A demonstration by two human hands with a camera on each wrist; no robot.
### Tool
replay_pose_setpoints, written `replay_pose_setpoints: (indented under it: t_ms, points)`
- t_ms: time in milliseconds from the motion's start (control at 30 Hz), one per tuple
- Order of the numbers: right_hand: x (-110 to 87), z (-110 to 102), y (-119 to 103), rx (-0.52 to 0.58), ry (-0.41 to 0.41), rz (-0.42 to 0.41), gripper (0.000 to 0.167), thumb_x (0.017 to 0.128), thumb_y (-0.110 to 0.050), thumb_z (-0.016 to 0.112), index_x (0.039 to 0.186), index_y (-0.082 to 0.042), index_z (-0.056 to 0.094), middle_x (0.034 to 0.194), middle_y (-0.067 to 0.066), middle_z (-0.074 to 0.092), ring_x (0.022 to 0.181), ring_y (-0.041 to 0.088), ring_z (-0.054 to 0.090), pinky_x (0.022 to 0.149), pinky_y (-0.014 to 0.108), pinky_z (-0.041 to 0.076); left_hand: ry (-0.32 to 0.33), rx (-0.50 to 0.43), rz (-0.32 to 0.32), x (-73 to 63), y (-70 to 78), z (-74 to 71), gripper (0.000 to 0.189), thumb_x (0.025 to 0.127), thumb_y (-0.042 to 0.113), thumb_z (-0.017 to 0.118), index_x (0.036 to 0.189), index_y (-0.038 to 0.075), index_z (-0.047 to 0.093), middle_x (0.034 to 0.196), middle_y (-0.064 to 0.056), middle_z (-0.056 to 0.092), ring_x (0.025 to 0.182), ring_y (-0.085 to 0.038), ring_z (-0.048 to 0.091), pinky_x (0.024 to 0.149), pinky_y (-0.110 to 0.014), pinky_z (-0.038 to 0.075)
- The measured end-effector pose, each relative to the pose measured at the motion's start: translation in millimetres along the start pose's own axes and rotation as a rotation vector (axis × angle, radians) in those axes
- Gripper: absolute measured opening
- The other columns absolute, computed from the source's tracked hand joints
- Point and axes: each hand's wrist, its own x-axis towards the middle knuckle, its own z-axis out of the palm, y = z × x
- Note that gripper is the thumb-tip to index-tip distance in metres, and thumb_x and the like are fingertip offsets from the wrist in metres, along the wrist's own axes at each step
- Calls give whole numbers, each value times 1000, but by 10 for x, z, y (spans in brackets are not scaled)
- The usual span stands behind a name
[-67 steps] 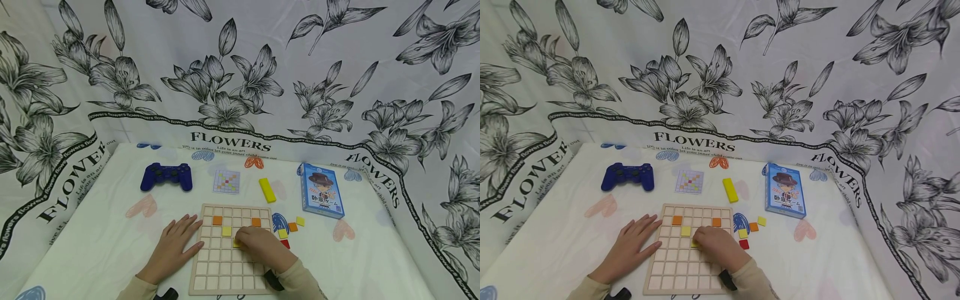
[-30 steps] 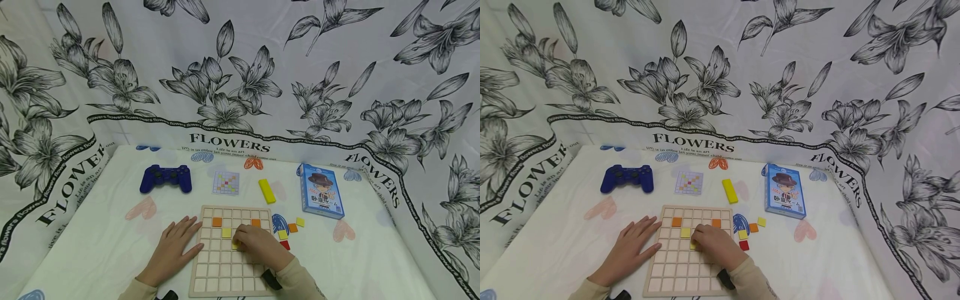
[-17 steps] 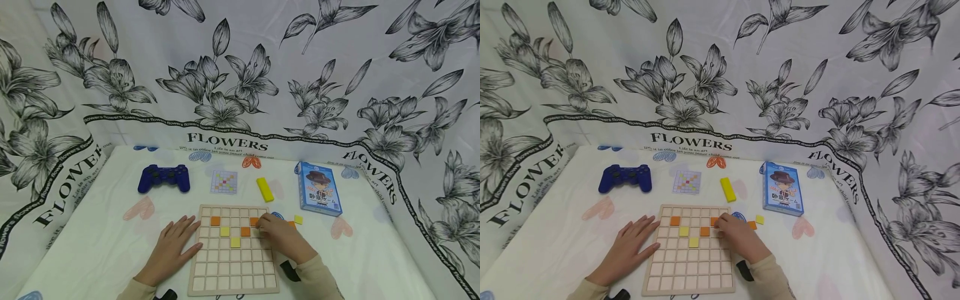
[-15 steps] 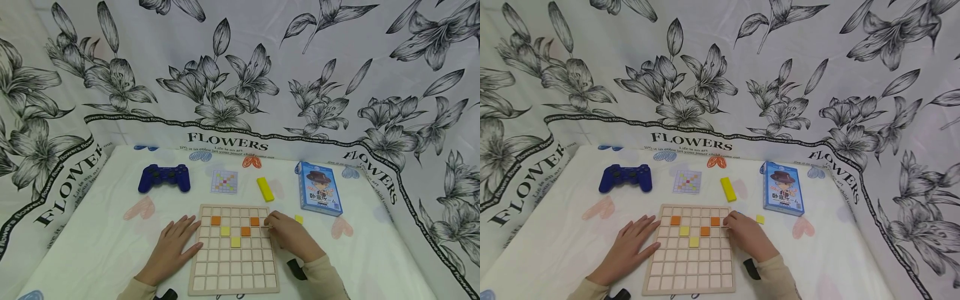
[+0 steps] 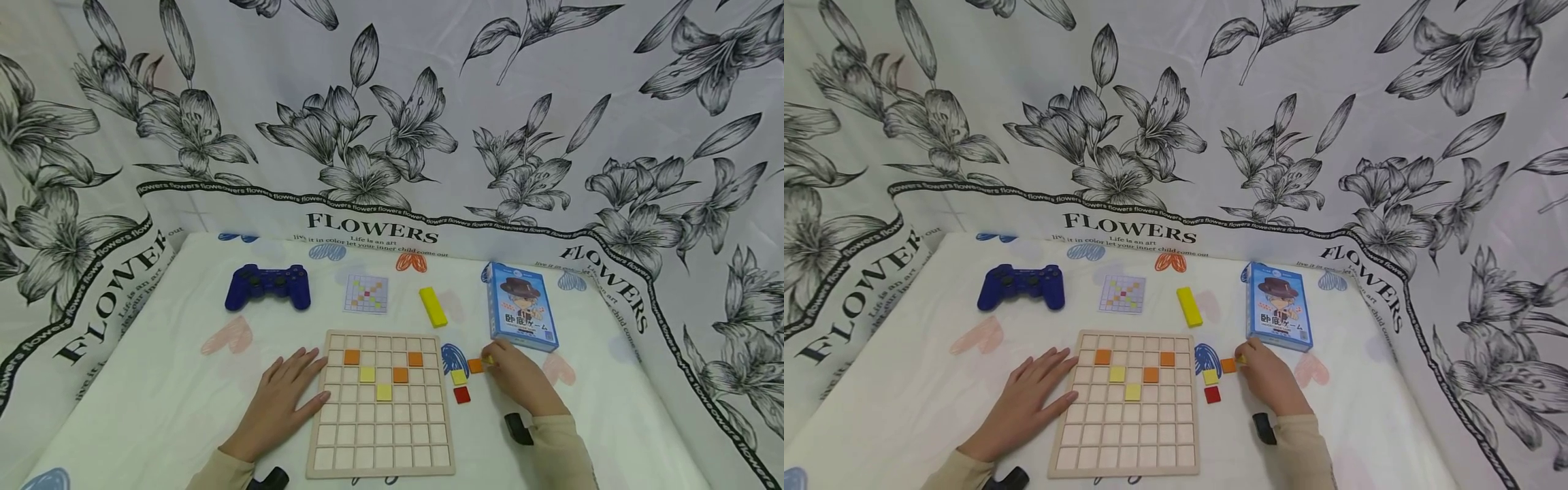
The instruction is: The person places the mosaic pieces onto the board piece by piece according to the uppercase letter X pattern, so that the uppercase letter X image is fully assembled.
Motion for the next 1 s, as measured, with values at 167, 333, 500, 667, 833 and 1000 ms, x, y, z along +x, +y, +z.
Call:
replay_pose_setpoints:
  t_ms: [167, 333, 500, 667, 833, 1000]
  points:
    - [21, 59, 59, -2, 10, 18, 21, 84, -6, 73, 101, -14, 65, 103, 0, 58, 88, 13, 58, 85, 33, 56, -2, 3, -3, 2, 4, -2, 61, 91, 54, 57, 143, 23, 47, 148, -4, 43, 140, -28, 33, 111, -54, 19]
    - [36, 74, 71, 4, 17, 22, 20, 84, -6, 73, 100, -14, 64, 99, -2, 59, 88, 13, 57, 86, 33, 55, 9, 1, 2, 0, 5, 3, 61, 90, 52, 58, 143, 23, 47, 148, -4, 43, 139, -28, 34, 111, -54, 19]
    - [40, 84, 72, 2, 25, 26, 20, 84, -5, 73, 99, -14, 64, 98, -1, 59, 88, 14, 57, 86, 34, 55, 13, 0, 4, -2, -4, 8, 61, 90, 52, 58, 143, 23, 46, 148, -3, 43, 139, -28, 34, 111, -54, 19]
    - [45, 94, 75, 1, 23, 44, 20, 84, -6, 73, 99, -15, 65, 98, -2, 60, 89, 14, 58, 86, 35, 55, -6, 1, -3, -5, -5, 12, 62, 91, 54, 56, 144, 24, 45, 149, -2, 42, 140, -26, 32, 112, -53, 18]
    - [32, 86, 59, -18, 33, 42, 21, 84, -8, 73, 102, -14, 63, 99, -2, 60, 88, 13, 58, 86, 34, 56, -26, -8, -13, -6, 3, 10, 62, 91, 56, 55, 144, 25, 44, 149, -2, 41, 141, -26, 30, 113, -53, 16]
    - [12, 65, -40, -42, 55, 45, 24, 85, -9, 72, 106, -14, 60, 103, 0, 61, 90, 14, 60, 86, 34, 55, -34, -5, -18, -5, 4, 8, 62, 91, 57, 54, 145, 26, 44, 150, -1, 41, 142, -25, 30, 114, -52, 16]
